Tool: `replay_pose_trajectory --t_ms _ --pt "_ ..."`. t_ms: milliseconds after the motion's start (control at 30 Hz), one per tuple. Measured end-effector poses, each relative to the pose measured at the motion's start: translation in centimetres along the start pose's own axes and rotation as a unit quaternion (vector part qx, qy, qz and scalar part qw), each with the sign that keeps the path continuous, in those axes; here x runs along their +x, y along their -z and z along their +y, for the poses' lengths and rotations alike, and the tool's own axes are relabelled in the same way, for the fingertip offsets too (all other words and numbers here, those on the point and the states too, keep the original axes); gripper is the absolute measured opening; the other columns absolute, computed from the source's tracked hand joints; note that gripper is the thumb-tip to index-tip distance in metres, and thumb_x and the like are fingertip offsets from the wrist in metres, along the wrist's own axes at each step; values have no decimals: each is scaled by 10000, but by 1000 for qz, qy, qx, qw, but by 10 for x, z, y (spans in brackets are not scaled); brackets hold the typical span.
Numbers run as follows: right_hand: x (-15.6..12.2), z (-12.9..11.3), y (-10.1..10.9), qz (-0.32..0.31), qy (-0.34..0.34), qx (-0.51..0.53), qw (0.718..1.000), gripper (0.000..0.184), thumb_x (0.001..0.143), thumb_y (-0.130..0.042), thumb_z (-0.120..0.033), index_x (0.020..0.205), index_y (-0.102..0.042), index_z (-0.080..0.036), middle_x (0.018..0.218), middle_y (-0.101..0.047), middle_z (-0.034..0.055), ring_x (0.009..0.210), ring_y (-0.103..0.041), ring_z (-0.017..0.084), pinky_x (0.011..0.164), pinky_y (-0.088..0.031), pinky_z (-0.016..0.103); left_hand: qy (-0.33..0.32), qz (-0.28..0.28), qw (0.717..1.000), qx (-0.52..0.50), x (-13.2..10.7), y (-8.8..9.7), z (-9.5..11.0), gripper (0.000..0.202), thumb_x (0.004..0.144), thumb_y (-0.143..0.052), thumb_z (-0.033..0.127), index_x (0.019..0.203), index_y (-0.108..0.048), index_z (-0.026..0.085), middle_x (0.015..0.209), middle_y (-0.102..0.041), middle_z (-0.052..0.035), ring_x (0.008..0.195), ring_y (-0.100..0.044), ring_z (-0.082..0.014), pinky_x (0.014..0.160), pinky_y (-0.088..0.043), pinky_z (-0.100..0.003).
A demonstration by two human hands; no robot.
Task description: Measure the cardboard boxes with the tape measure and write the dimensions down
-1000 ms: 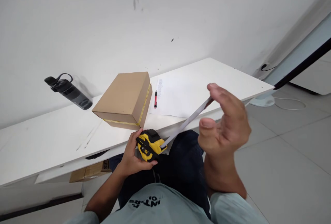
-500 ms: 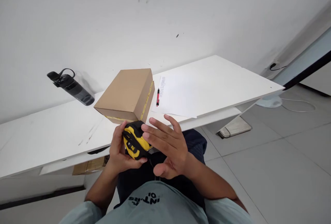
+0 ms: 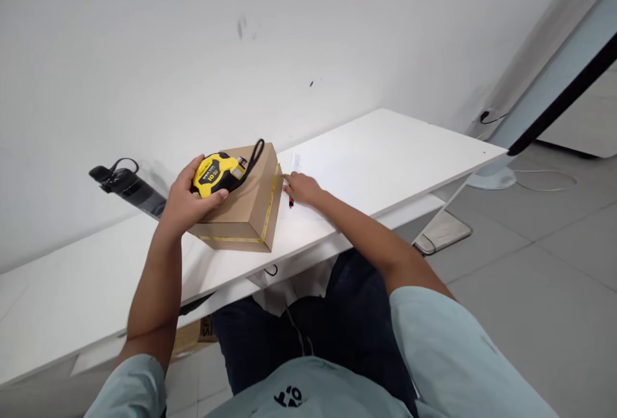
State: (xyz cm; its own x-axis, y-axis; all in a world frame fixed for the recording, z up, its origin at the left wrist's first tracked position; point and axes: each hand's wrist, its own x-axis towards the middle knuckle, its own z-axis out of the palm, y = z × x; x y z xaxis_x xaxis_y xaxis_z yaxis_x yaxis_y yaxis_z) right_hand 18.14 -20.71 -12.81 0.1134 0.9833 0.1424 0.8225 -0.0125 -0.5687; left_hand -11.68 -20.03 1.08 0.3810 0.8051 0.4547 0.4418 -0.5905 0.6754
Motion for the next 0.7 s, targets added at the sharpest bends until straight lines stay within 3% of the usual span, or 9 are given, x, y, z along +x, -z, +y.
replay_pose_trajectory --t_ms 100,200,367,467,567,700 --pt "13 6 -15 -6 7 -22 1000 432 1099 -482 -381 1368 -749 -174 1339 -699 182 1192 -701 288 934 -533 357 42 0 998 45 22 -7 -6 1062 603 -1030 509 1550 -637 231 1501 -637 -181 1520 -503 -495 1330 -342 -619" --pt "21 15 -23 -9 9 -35 999 434 1101 -448 -341 1383 -739 -185 1341 -709 157 1196 -700 266 953 -529 345 78 -26 992 93 25 -6 -7 1058 699 -953 603 1619 -560 261 1648 -565 -161 1562 -487 -459 1333 -360 -577" --pt "42 27 -29 -15 13 -20 1000 330 1056 -598 -341 1330 -724 -206 1339 -744 102 1237 -689 233 1072 -544 415 114 -97 975 164 28 -1 -6 1047 832 -802 679 1724 -411 294 1753 -471 -96 1596 -471 -391 1331 -392 -514" --pt "52 34 -31 7 0 5 1000 298 1013 -594 -300 1245 -763 -219 1289 -779 97 1199 -708 246 1063 -556 427 129 -120 971 161 37 -1 -11 1055 862 -757 688 1752 -358 286 1784 -420 -102 1618 -444 -388 1341 -385 -515" --pt "53 44 -32 46 -9 49 998 399 948 -480 -241 1175 -809 -239 1174 -819 77 1109 -739 253 1010 -568 392 114 -115 974 161 42 1 -20 1064 880 -729 694 1764 -335 252 1780 -410 -126 1638 -413 -384 1355 -370 -514" --pt "47 52 -30 116 -8 133 984 491 916 -394 -294 1192 -791 -211 1133 -821 84 1000 -746 239 923 -588 385 75 -93 972 204 42 8 -33 763 989 -615 582 1691 -490 312 1793 -370 -106 1655 -375 -387 1367 -328 -581"
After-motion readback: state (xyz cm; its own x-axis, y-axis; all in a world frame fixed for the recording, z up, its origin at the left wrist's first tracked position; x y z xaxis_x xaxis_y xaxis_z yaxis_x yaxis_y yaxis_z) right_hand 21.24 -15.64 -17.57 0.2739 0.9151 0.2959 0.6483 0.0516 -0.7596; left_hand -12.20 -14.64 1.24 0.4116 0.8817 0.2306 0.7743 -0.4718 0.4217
